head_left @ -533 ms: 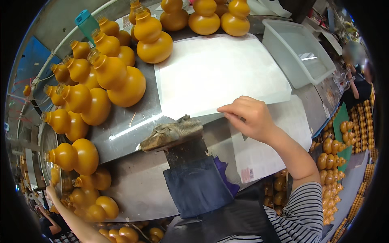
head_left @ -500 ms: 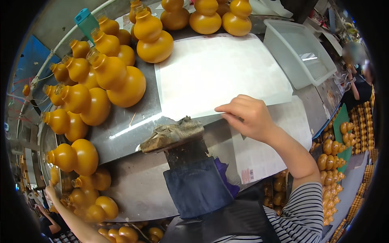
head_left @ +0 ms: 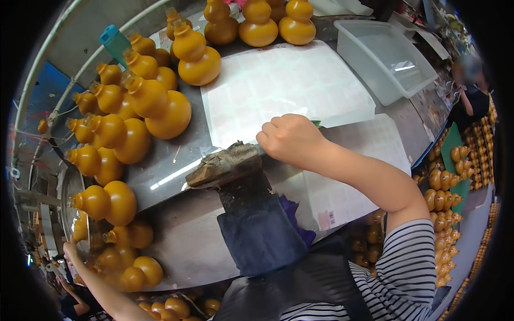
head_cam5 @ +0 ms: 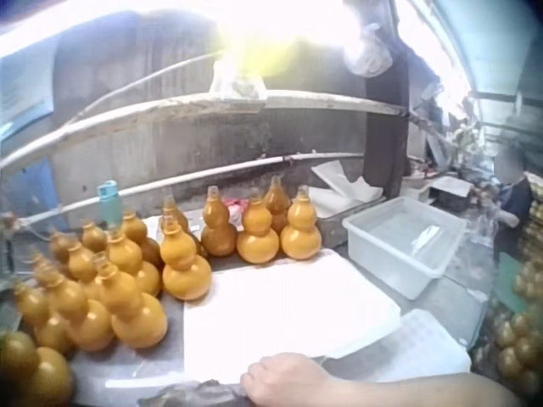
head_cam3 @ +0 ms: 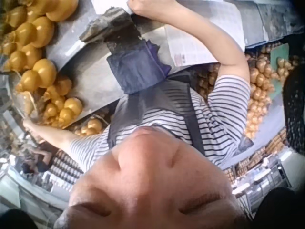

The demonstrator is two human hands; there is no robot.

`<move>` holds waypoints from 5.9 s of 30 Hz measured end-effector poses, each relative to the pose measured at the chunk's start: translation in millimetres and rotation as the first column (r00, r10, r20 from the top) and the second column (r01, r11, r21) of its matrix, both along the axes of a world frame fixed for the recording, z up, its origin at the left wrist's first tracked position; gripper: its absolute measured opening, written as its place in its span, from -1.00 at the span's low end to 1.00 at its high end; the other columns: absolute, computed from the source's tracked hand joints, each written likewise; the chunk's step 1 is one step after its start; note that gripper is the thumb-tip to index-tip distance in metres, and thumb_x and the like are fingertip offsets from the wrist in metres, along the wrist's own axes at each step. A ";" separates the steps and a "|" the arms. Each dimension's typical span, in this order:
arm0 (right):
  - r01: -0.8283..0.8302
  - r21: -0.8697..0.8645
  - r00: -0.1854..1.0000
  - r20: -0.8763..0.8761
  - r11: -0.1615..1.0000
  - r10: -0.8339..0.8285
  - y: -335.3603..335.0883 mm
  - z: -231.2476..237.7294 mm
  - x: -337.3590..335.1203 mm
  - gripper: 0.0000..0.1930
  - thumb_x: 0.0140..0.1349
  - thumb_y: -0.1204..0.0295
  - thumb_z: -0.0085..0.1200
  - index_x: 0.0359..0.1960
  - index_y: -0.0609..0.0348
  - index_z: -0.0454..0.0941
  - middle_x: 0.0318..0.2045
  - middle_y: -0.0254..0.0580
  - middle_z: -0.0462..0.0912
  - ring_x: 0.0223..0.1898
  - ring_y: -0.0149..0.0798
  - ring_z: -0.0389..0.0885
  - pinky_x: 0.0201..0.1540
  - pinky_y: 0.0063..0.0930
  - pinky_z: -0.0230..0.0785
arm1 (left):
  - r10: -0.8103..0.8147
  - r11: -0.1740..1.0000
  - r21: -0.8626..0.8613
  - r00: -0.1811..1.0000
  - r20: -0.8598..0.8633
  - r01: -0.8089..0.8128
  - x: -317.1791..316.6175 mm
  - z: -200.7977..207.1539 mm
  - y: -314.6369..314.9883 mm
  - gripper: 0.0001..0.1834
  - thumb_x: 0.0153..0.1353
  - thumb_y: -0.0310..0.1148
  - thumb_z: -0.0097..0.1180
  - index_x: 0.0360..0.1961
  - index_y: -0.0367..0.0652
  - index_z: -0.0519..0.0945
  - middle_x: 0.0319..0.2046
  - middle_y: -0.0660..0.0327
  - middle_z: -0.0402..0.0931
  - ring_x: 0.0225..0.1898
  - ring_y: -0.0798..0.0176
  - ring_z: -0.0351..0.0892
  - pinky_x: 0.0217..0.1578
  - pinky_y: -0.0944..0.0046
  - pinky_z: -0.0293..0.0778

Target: The person repeatedly picks up yellow gourd-shaped containers, applies a small circular sticker to the side, and rubs it with a green card to ensure adhesion. The person then places the labeled gourd into a metal tray and repeats the process with a new gourd from a nearby pile.

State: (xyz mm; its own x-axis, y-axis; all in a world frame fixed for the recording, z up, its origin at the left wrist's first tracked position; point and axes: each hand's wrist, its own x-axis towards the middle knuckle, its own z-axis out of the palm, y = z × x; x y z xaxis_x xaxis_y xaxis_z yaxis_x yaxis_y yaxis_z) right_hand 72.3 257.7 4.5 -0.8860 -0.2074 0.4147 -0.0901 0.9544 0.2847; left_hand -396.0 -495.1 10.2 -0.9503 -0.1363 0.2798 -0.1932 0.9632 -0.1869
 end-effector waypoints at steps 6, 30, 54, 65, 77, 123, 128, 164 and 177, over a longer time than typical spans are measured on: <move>-0.049 -0.014 0.985 0.165 0.999 0.051 -1.1 14.4 -16.0 -0.98 -0.06 0.46 0.09 -0.58 0.04 0.53 -0.61 -0.33 0.58 -0.46 -0.27 0.65 -0.41 -0.40 0.50 | -0.152 0.966 0.169 0.957 -0.249 0.197 19.1 49.2 23.9 -0.46 0.29 0.08 0.01 -0.22 -0.26 0.66 -0.34 -0.09 0.64 -0.27 -0.20 0.60 -0.22 -0.01 0.47; 0.128 -0.418 0.992 0.068 0.900 -0.110 15.7 0.6 -22.9 -0.90 -0.13 0.42 0.15 -0.55 0.15 0.60 -0.55 -0.07 0.66 -0.47 -0.06 0.67 -0.39 -0.24 0.52 | -0.799 0.081 0.574 0.397 -0.452 0.815 388.8 112.7 382.5 -0.78 0.32 -0.39 0.03 -0.40 -0.35 0.50 -0.21 0.01 0.56 -0.16 0.18 0.53 -0.08 0.24 0.43; 0.202 -0.858 0.979 0.158 0.472 -0.132 43.9 38.3 -20.0 -0.86 -0.03 0.40 0.13 -0.48 0.21 0.53 -0.58 -0.06 0.63 -0.50 -0.03 0.62 -0.37 -0.25 0.45 | -0.895 0.026 0.623 0.295 -0.334 0.782 190.8 128.7 698.1 -0.80 0.17 -0.40 0.22 -0.20 -0.23 0.60 -0.32 0.14 0.61 -0.29 0.28 0.58 -0.20 0.31 0.48; -0.357 -0.908 0.708 -0.415 0.217 -0.571 74.8 4.1 32.1 -0.96 0.17 0.59 -0.09 -0.43 0.24 0.39 -0.59 -0.47 0.30 -0.55 -0.62 0.22 -0.52 -0.64 0.13 | -0.632 -0.254 0.511 0.259 -0.730 0.821 294.3 187.6 489.9 -0.74 0.26 -0.49 0.17 -0.03 -0.27 0.54 -0.13 0.22 0.59 -0.10 0.42 0.56 -0.01 0.42 0.47; 0.408 -0.431 0.857 -0.122 0.805 -0.500 76.4 58.1 -23.3 -0.60 0.20 0.19 0.18 -0.03 0.17 0.52 -0.32 -0.06 0.68 -0.34 -0.12 0.66 -0.29 -0.30 0.46 | -0.698 0.053 0.615 0.470 -0.540 0.786 290.4 95.6 448.3 -0.73 0.16 -0.58 0.06 -0.09 -0.25 0.56 -0.18 0.13 0.63 -0.12 0.26 0.63 -0.11 0.31 0.50; -0.042 -0.968 0.639 -0.216 0.247 -0.739 333.1 163.8 218.4 -0.60 0.34 0.18 0.10 -0.02 0.29 0.58 -0.29 -0.20 0.71 -0.41 -0.49 0.56 -0.29 -0.65 0.40 | -0.891 -0.255 0.961 0.414 -0.189 -0.110 418.2 9.4 463.5 -0.54 0.37 -0.36 -0.05 0.24 -0.33 0.37 0.13 0.16 0.45 0.18 0.26 0.38 0.24 0.26 0.20; 0.166 -0.977 0.962 0.132 0.133 -0.237 117.4 75.7 174.6 -0.77 0.35 0.28 0.07 -0.17 0.15 0.67 -0.41 -0.37 0.65 -0.47 -0.57 0.47 -0.34 -0.72 0.31 | -0.929 -0.206 0.938 0.357 -0.097 -0.281 415.1 -18.2 473.7 -0.18 0.26 0.08 0.11 0.33 -0.31 0.18 0.16 -0.01 0.41 0.19 0.09 0.44 0.20 0.11 0.35; 0.220 -0.198 0.948 0.274 0.955 -0.162 -114.4 -86.0 208.4 -0.88 -0.21 0.42 0.10 -0.64 0.21 0.53 -0.60 -0.18 0.55 -0.46 -0.18 0.52 -0.54 -0.37 0.42 | -0.753 -0.262 0.963 0.637 -0.165 -0.059 457.1 -32.9 414.4 -0.57 0.46 -0.25 -0.15 0.24 -0.27 0.37 0.21 0.13 0.38 0.23 0.20 0.38 0.22 0.19 0.31; 0.496 -0.208 0.863 0.225 0.843 -0.452 -121.8 -111.9 198.9 -0.87 -0.07 0.42 0.08 -0.62 0.20 0.44 -0.69 -0.20 0.51 -0.58 -0.22 0.52 -0.64 -0.39 0.35 | -0.798 -0.389 0.920 0.514 -0.313 -0.043 436.6 -21.7 410.4 -0.54 0.40 -0.30 0.01 0.18 -0.44 0.38 0.15 -0.14 0.38 0.14 -0.11 0.43 0.16 0.00 0.44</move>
State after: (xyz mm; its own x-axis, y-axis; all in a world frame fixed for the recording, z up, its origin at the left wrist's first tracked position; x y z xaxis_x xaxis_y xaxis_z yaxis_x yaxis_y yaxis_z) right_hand 271.2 135.9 -107.3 -0.9074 0.3461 0.2383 0.3679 0.9284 0.0526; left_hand 40.5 -84.7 -11.5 -0.7225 0.6831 0.1067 0.0192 -0.1344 0.9907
